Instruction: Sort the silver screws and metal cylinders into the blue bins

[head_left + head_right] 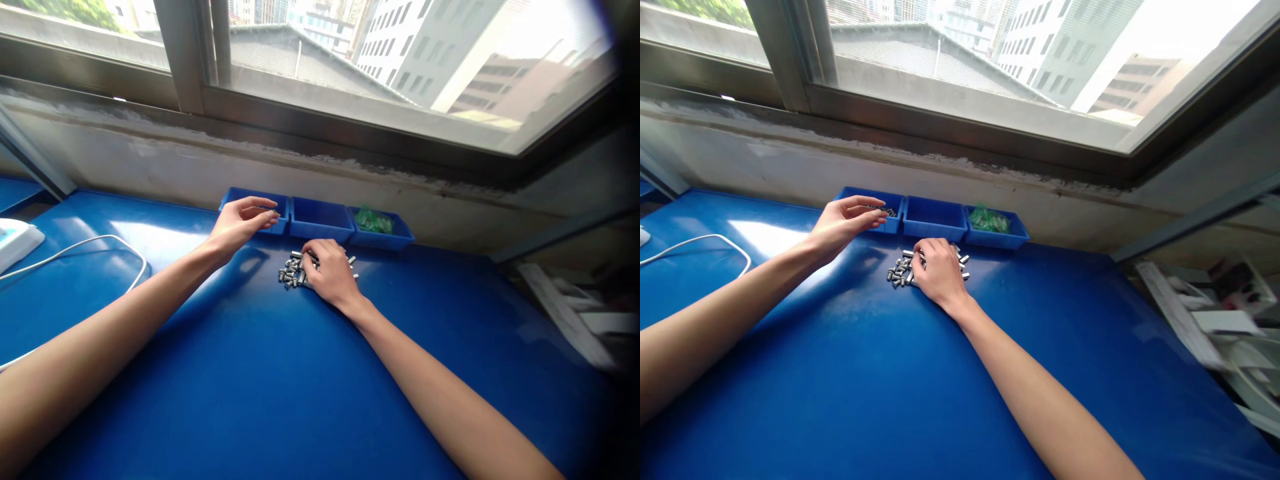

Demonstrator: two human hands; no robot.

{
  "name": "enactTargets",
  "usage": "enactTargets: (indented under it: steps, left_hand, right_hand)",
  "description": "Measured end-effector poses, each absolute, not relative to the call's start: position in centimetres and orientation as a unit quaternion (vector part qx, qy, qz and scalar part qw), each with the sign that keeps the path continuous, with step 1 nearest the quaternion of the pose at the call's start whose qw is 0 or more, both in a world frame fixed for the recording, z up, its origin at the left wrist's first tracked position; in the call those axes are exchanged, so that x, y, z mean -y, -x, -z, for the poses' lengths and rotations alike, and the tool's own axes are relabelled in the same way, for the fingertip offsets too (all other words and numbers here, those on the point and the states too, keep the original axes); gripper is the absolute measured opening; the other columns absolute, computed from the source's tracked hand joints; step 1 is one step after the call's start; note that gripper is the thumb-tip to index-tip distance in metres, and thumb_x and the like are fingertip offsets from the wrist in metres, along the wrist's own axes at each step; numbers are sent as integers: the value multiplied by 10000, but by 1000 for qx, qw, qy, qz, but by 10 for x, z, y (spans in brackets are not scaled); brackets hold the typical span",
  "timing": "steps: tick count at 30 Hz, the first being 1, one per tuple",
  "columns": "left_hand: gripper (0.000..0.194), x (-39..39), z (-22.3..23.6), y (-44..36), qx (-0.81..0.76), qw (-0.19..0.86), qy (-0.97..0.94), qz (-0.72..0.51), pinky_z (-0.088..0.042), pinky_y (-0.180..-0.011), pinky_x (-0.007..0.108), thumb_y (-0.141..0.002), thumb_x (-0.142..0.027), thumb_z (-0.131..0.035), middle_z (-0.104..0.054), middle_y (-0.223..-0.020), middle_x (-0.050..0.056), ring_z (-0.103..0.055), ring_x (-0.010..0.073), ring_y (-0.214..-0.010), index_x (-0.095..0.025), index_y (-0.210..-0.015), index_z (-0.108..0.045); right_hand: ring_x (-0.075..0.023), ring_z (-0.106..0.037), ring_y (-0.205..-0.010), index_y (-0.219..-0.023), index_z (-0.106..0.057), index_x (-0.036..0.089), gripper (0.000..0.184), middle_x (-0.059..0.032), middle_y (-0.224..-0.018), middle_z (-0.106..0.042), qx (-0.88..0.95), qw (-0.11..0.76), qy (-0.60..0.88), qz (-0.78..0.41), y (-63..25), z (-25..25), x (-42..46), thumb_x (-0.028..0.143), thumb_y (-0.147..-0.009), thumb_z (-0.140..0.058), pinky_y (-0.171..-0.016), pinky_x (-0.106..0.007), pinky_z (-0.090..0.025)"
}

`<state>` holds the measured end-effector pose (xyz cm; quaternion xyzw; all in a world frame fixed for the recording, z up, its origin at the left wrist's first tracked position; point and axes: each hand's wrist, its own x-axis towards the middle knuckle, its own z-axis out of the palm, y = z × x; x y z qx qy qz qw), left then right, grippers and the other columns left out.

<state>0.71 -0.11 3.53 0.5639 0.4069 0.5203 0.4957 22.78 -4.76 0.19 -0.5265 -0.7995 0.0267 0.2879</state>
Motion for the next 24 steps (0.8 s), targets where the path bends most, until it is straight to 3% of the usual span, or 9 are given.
enactTargets:
  steps: [5,10,24]
  left_hand:
    - [240,6,-38,-4,-352,328,-810,-336,-548,-764,261,-853,-312,-686,-779,-955,79,-721,192,-872,-156,-1005,-785]
    - [260,10,-36,-7,-245,234,-913,-226,-525,-752,242,-876,-214,-635,-760,-1042,85,-700,162,-828,-192,-1079,-795]
    - [145,3,-26,-2,-255,197,-917,-237,-472,-687,217,-840,-156,-603,-738,-849,33,-662,140,-738,-173,-884,-740]
  right_hand:
    - [-272,-612,-1016,-915,-667,222,154,-70,-1035,-744,801,282,528,-23,-228,-3,48,190,-931,-517,-882,-405,-437]
    - [-273,-614,-1002,-921,-671,223,155,-65,-1026,-747,802,286,525,-19,-227,-2,48,194,-932,-519,-875,-406,-436]
    - [-272,-610,-1014,-915,-674,224,162,-69,-1035,-746,800,281,530,-20,-226,-3,49,196,-930,-515,-880,-400,-433]
